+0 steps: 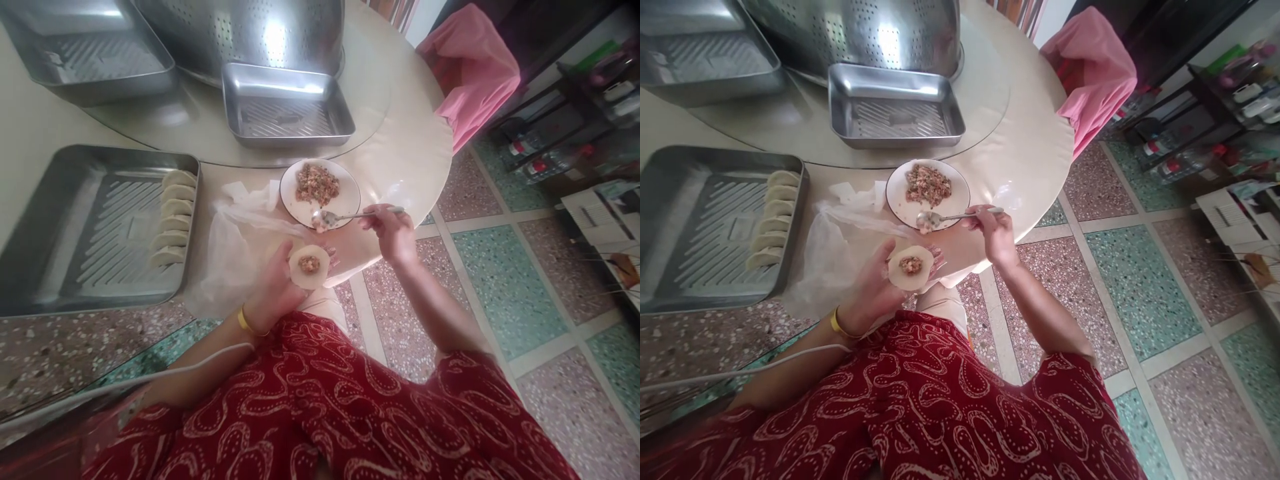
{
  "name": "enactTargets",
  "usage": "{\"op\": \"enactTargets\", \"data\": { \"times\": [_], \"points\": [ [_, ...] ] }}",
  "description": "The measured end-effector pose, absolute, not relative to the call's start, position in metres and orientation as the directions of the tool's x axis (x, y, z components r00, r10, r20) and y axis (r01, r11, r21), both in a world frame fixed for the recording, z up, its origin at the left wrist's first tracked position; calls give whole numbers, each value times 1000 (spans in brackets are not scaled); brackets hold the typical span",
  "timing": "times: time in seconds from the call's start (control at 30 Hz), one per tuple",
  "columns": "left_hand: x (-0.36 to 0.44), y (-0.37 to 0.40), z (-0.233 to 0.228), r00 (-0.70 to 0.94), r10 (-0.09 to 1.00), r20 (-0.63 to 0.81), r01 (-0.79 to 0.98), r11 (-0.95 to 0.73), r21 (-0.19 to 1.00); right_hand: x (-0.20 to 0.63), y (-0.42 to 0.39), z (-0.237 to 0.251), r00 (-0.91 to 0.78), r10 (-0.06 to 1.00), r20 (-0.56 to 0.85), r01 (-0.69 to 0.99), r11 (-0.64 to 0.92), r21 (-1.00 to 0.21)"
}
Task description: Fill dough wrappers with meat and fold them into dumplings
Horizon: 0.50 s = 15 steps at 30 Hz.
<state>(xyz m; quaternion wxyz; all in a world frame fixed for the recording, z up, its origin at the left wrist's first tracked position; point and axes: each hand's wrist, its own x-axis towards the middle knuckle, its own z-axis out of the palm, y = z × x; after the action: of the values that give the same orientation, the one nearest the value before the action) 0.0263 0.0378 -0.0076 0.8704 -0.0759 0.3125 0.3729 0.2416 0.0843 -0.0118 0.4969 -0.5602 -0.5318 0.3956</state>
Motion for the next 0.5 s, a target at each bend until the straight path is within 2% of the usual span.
{"op": "enactTargets", "data": {
  "times": [0.1, 0.2, 0.33, 0.43, 0.5],
  "points": [
    [29, 43, -5, 547, 620, -562, -710, 700, 80, 242, 88, -4, 54, 997, -56, 79, -61, -995],
    [30, 44, -4, 565, 672, -478, -735, 674, 78, 239, 74, 9, 3, 1000, -11, 64, -11, -998],
    [26, 42, -1, 586, 686, -431, -733, 676, 80, 232, 42, 14, -88, 968, 235, 103, 244, -964],
    [23, 39, 1, 585, 682, -439, -732, 677, 78, 229, 25, 9, -195, 853, 484, 99, 508, -856],
    [21, 38, 2, 584, 685, -435, -729, 678, 90, 230, 19, 5, -250, 745, 618, 155, 661, -734]
  ]
}}
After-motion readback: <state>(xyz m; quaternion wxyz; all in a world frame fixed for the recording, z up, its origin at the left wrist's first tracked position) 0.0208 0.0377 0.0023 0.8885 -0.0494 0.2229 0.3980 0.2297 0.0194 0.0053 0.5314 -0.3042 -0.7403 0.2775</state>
